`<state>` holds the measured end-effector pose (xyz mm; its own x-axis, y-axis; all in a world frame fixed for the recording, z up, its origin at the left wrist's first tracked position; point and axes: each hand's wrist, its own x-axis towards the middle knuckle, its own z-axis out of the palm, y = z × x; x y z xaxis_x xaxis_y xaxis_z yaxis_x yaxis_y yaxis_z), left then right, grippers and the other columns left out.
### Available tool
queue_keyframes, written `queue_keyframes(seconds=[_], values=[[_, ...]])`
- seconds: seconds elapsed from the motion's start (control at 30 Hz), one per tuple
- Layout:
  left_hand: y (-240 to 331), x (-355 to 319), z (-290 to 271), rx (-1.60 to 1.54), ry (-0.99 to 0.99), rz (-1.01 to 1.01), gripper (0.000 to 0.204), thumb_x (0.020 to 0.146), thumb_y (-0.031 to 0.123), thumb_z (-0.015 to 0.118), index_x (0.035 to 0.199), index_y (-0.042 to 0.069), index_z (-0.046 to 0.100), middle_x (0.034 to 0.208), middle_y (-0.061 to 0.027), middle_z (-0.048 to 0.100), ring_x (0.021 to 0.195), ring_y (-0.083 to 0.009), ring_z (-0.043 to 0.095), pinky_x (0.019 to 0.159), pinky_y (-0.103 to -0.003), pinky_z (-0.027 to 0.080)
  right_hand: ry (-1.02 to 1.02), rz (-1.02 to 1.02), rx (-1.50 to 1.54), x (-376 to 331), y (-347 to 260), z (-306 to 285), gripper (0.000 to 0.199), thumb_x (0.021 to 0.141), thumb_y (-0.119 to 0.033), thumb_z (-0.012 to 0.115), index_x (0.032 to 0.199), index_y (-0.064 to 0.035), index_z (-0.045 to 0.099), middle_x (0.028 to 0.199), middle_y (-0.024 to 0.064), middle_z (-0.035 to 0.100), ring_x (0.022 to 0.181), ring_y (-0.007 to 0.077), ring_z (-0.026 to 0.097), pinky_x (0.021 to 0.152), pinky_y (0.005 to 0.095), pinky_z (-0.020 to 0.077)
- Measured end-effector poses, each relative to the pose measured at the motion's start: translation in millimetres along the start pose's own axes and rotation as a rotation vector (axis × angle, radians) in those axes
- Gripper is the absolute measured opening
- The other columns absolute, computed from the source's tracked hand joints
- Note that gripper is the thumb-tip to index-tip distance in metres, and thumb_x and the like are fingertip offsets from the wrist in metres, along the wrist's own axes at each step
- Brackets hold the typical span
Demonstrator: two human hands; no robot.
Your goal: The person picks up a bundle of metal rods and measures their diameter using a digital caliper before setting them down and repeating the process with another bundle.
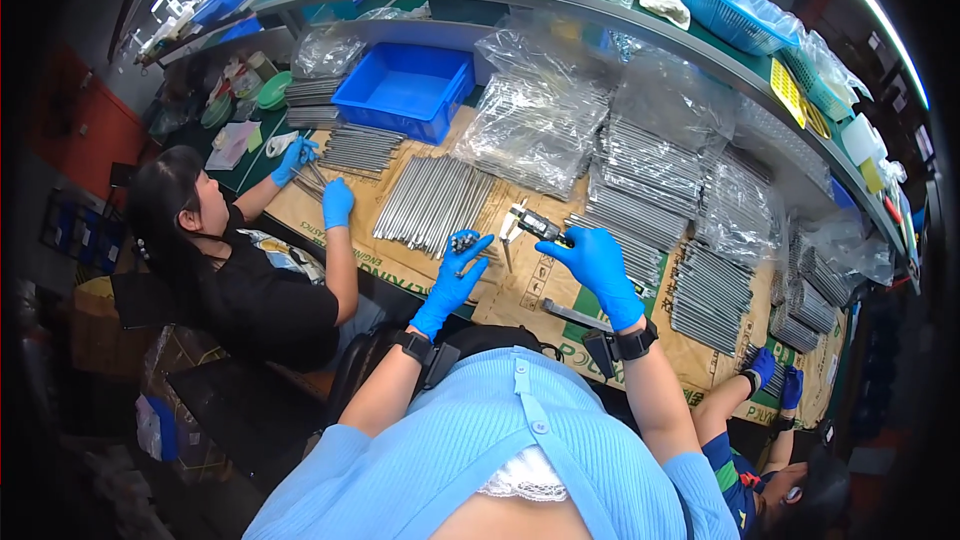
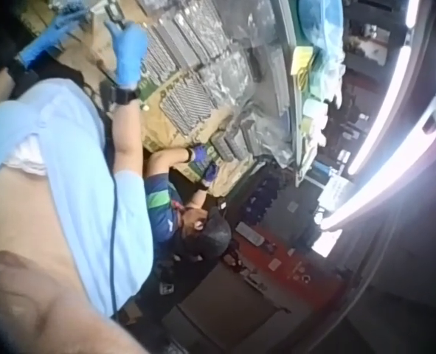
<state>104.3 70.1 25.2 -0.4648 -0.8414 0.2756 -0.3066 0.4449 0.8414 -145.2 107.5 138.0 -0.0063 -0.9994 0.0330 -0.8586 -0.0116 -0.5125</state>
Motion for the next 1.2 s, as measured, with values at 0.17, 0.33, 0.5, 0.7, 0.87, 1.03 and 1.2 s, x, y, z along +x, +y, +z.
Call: queue_keyframes(seconds=[0.17, 0.33, 0.5, 0.7, 0.87, 1.03, 1.2], values=[[10.6, -6.7, 0.7, 0.025, 0.024, 0.004, 0.036, 0.087, 0.014, 0.056, 0.123, 0.01, 0.057, 0.131, -0.0146, 0.043, 0.118, -0.0252, 0.042, 0.102, -0.036, 0.031, 0.09, -0.037, -0.052, 15.0, -1.8, -1.3, 0.058, 0.072, -0.059, 0.063, 0.064, -0.0023, 0.062, 0.054, 0.0152, 0.055, 0.05, 0.0297, 0.057, 0.047, 0.0375, 0.0442], [17.1, -0.2, 10.5, -0.113, 0.0, 0.002, 0.036, 0.089, 0.015, 0.053, 0.125, 0.009, 0.055, 0.129, -0.0136, 0.045, 0.117, -0.0253, 0.044, 0.1, -0.035, 0.033, 0.13, -0.14, -0.123, 26.2, -20.9, 22.0, 0.058, 0.072, -0.059, 0.063, 0.066, -0.0017, 0.063, 0.053, 0.0156, 0.055, 0.049, 0.0296, 0.058, 0.046, 0.0367, 0.0445], [10.2, 6.3, 11.8, -0.122, 0.042, -0.036, 0.037, 0.089, 0.013, 0.053, 0.126, 0.009, 0.053, 0.133, -0.0162, 0.04, 0.122, -0.028, 0.041, 0.101, -0.036, 0.033, 0.155, -0.064, -0.034, 22.2, -26.4, 28.7, 0.052, 0.074, -0.055, 0.063, 0.069, -0.003, 0.062, 0.056, 0.0159, 0.057, 0.054, 0.0302, 0.06, 0.048, 0.0387, 0.0466], [-12.6, 7.9, 20.7, -0.09, 0.1, -0.118, 0.048, 0.087, 0.009, 0.054, 0.133, 0.006, 0.041, 0.136, -0.0178, 0.038, 0.127, -0.0275, 0.036, 0.103, -0.036, 0.031, 0.064, -0.108, 0.035, -6.8, -25.6, 35.4, 0.052, 0.073, -0.053, 0.066, 0.067, -0.0018, 0.063, 0.052, 0.0156, 0.054, 0.048, 0.0289, 0.056, 0.045, 0.0361, 0.0421], [-7.0, 16.4, 22.3, 0.035, 0.054, 0.081, 0.06, 0.085, 0.001, 0.054, 0.136, 0.003, 0.024, 0.135, -0.0165, 0.039, 0.128, -0.0248, 0.036, 0.104, -0.034, 0.031, 0.054, -0.139, 0.045, -19.6, -19.3, 47.5, 0.053, 0.073, -0.055, 0.065, 0.067, -0.0017, 0.063, 0.051, 0.0148, 0.053, 0.046, 0.0277, 0.055, 0.044, 0.0354, 0.0406], [4.6, 17.7, 24.9, -0.007, 0.028, 0.068, 0.063, 0.082, -0.004, 0.054, 0.135, 0.003, 0.02, 0.134, -0.0156, 0.04, 0.126, -0.0242, 0.039, 0.104, -0.033, 0.032, -0.005, -0.073, 0.043, -23.9, -16.1, 43.0, 0.055, 0.073, -0.056, 0.065, 0.066, -0.0017, 0.063, 0.05, 0.0143, 0.053, 0.045, 0.0267, 0.054, 0.044, 0.035, 0.0399], [7.1, 18.3, 26.7, 0.006, 0.027, 0.046, 0.063, 0.082, 0.0, 0.057, 0.136, 0.003, 0.025, 0.134, -0.0158, 0.04, 0.125, -0.0259, 0.04, 0.103, -0.034, 0.034, -0.025, -0.058, 0.041, -22.6, -13.5, 40.1, 0.056, 0.072, -0.057, 0.065, 0.065, -0.002, 0.063, 0.05, 0.0135, 0.052, 0.044, 0.0261, 0.053, 0.043, 0.0344, 0.0398]])
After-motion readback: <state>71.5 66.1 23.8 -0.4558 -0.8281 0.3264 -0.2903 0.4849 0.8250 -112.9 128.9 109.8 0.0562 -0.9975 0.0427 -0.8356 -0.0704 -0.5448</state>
